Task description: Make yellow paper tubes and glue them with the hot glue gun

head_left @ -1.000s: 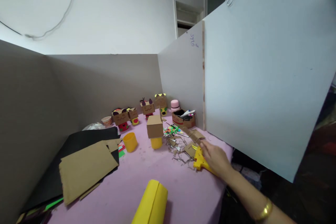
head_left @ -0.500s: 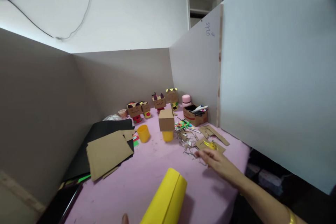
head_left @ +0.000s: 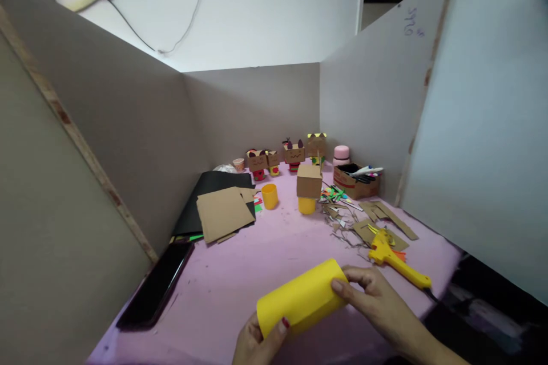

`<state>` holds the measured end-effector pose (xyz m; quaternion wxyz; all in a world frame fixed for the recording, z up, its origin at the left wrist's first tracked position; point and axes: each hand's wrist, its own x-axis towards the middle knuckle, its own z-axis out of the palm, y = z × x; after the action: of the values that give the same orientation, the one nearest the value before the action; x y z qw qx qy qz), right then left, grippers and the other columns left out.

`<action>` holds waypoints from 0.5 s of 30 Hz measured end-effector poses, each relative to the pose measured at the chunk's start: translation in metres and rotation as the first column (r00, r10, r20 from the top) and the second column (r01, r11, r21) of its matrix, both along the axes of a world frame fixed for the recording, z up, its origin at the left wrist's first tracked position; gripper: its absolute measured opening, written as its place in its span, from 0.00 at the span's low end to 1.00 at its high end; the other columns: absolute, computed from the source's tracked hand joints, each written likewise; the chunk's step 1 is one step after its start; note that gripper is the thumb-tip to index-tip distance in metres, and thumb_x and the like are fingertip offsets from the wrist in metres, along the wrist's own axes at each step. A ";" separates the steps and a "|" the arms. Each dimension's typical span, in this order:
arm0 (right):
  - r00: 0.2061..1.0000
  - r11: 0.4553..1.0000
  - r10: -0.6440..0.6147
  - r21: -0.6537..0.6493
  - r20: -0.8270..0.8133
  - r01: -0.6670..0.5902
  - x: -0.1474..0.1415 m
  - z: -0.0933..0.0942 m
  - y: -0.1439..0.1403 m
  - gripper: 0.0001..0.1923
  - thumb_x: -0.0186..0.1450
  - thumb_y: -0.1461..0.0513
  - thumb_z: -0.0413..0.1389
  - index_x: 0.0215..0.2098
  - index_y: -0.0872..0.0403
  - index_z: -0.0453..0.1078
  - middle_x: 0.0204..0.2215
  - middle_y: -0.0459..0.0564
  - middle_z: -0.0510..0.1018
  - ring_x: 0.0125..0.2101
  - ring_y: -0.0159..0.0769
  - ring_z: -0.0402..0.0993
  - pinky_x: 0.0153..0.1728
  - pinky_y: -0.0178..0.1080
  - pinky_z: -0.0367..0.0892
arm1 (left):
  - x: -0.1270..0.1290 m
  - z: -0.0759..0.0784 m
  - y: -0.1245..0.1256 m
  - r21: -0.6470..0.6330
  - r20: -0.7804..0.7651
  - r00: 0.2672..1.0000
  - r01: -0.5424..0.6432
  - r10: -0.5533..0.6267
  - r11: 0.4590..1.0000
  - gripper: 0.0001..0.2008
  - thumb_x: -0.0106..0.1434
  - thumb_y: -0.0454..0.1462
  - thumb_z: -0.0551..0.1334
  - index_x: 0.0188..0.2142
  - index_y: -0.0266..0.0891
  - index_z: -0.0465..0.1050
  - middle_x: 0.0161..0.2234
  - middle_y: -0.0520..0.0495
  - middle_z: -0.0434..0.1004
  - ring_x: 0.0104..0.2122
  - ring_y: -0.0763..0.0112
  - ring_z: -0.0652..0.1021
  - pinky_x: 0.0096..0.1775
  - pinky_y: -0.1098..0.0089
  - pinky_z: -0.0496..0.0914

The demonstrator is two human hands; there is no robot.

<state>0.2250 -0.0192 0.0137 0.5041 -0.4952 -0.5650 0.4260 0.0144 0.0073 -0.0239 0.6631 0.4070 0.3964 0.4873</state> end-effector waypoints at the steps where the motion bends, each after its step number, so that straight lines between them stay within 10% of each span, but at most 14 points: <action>1: 0.999 0.999 0.032 -0.023 -0.032 -0.033 -0.003 -0.001 -0.001 0.18 0.57 0.49 0.58 0.30 0.56 0.78 0.26 0.47 0.78 0.29 0.37 0.71 0.31 0.35 0.64 | 0.002 0.002 -0.002 0.042 -0.048 0.999 -0.016 0.018 0.999 0.24 0.40 0.45 0.74 0.34 0.32 0.78 0.33 0.38 0.82 0.35 0.54 0.80 0.40 0.63 0.71; 6: 0.938 0.958 0.224 -0.116 -0.264 -0.262 -0.020 -0.004 -0.006 0.18 0.52 0.52 0.64 0.37 0.53 0.78 0.27 0.46 0.81 0.30 0.37 0.75 0.32 0.34 0.67 | 0.006 0.014 -0.013 0.096 -0.079 0.996 -0.022 0.030 0.995 0.20 0.42 0.42 0.73 0.33 0.33 0.77 0.33 0.39 0.82 0.33 0.56 0.80 0.36 0.65 0.71; 15: 0.934 0.961 0.184 -0.145 -0.307 -0.237 -0.016 -0.009 -0.010 0.21 0.52 0.50 0.64 0.39 0.54 0.78 0.30 0.49 0.82 0.32 0.41 0.77 0.36 0.37 0.68 | 0.007 0.019 -0.013 0.081 -0.019 0.999 0.029 -0.027 0.996 0.17 0.47 0.41 0.71 0.35 0.35 0.77 0.33 0.41 0.82 0.35 0.56 0.79 0.37 0.63 0.71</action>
<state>0.2089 -0.0292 0.0046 0.4862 -0.4069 -0.4942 0.5949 0.0216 -0.0057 -0.0052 0.6493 0.4436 0.3761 0.4901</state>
